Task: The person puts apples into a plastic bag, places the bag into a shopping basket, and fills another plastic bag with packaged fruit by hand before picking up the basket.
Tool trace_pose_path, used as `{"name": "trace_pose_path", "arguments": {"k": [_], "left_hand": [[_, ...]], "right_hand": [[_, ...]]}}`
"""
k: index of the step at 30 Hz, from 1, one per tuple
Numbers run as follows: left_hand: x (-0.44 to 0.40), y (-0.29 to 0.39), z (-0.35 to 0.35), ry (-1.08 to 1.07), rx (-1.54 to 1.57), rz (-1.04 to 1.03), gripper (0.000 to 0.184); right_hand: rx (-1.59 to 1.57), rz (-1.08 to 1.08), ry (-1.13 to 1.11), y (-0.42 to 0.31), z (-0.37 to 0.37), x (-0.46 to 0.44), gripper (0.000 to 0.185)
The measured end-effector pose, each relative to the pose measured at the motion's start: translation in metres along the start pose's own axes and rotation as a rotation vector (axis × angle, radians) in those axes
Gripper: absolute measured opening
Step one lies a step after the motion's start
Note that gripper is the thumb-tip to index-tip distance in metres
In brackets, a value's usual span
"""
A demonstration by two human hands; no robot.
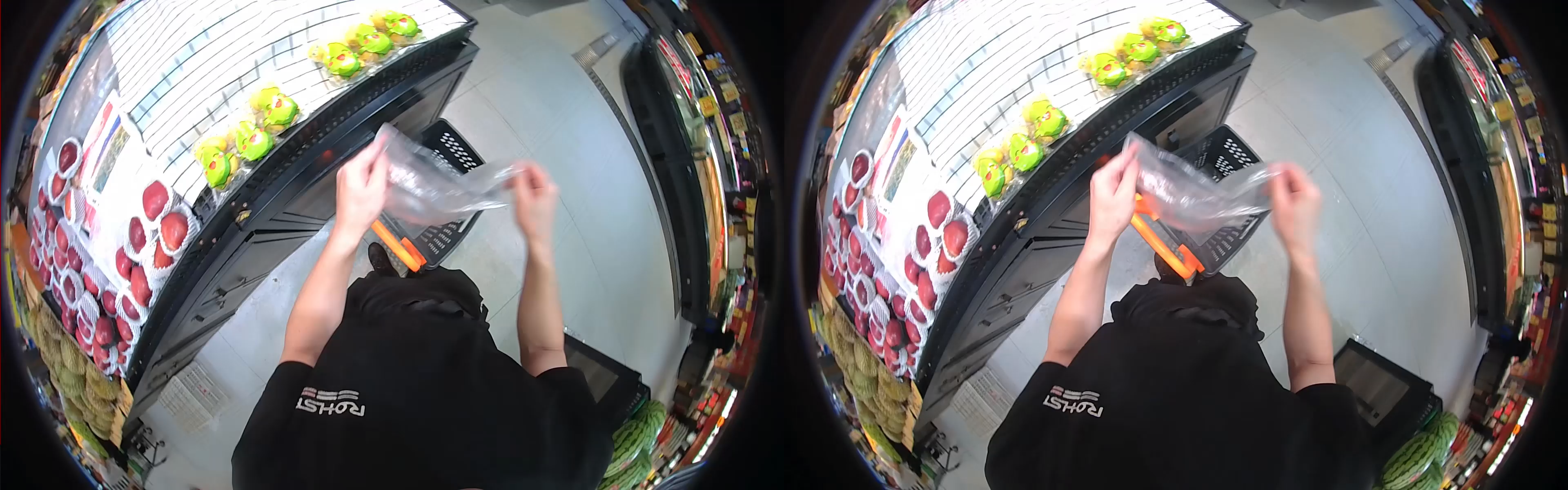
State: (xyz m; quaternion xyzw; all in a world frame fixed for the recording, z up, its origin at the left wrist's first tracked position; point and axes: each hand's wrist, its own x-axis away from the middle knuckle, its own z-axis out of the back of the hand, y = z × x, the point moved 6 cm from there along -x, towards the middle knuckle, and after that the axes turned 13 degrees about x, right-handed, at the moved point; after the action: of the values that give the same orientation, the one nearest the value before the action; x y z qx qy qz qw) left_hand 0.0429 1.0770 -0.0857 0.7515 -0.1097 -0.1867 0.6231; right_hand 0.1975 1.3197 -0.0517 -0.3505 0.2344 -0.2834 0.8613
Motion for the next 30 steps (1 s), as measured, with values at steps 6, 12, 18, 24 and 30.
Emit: {"name": "trace_pose_path", "arguments": {"k": [6, 12, 18, 24, 30], "left_hand": [[0.026, 0.105, -0.077, -0.166, -0.392, -0.798, 0.028], [0.135, -0.101, -0.024, -0.522, -0.742, 0.464, 0.022], [0.123, -0.078, -0.024, -0.067, -0.476, 0.468, 0.036], [0.108, -0.029, -0.018, 0.347, 0.17, 0.113, 0.029], [0.172, -0.008, -0.011, 0.269, -0.434, -0.075, 0.022]], "right_hand": [[0.217, 0.294, 0.618, -0.022, 0.061, 0.04, 0.016], [0.488, -0.279, -0.699, 0.227, -0.066, 0.194, 0.03], [0.071, -0.3, -0.311, 0.167, -0.042, 0.083, 0.037], [-0.266, 0.027, -0.052, 0.09, 0.006, 0.028, 0.015], [0.048, 0.111, -0.556, 0.103, -0.037, 0.102, 0.013]]}}
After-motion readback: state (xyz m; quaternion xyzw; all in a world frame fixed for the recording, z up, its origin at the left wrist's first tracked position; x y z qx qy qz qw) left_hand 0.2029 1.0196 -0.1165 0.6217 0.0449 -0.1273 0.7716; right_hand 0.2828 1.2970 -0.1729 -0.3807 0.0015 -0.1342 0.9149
